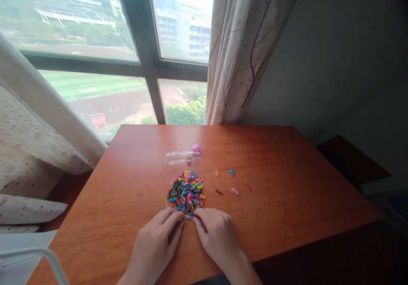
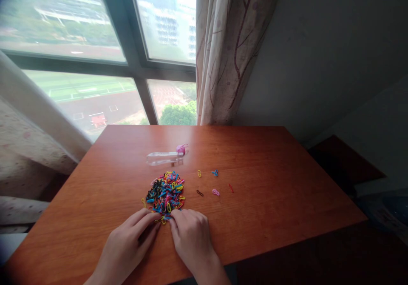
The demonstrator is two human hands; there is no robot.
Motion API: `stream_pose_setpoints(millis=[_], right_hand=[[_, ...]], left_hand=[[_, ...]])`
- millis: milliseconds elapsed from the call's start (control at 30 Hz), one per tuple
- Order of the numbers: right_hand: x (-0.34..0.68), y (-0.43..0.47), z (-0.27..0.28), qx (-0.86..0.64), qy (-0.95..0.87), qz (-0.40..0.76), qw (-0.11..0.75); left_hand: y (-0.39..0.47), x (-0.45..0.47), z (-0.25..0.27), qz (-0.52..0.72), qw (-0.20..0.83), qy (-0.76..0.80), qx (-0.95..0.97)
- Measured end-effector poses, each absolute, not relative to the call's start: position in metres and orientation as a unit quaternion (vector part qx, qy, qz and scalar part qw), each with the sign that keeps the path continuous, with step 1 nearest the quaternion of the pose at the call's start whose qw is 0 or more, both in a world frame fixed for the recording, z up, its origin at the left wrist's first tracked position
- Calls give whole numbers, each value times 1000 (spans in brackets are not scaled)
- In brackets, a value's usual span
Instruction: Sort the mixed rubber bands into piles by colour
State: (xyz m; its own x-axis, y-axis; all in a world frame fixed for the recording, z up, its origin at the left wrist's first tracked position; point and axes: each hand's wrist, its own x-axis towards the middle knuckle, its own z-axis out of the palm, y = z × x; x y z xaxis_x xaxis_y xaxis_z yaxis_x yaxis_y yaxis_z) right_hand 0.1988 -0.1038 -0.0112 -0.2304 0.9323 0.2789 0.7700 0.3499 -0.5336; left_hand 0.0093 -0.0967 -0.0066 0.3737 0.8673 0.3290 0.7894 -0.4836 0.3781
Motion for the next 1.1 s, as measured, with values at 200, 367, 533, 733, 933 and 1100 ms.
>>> stream_pose_setpoints(millis=[200,367,533,733,933,1100], right_hand=[[198,-102,-14,-557,-763,145,295],[198,-101,-17,-558,-752,169,307],[198,-102,-15,-558,-754,176,297],[197,-100,-12,-566,-753,162,293],[195,-100,-14,-572,-735,171,322],[203,-98,-15,-584,-689,212,373]], left_hand=[[-96,10,-6,249,82,498,826],[-95,10,-5,254,94,499,823],[-96,8,-8,257,107,506,817],[-96,7,-11,259,126,513,809],[-98,6,-12,261,145,515,803],[-97,6,-12,269,139,510,805]])
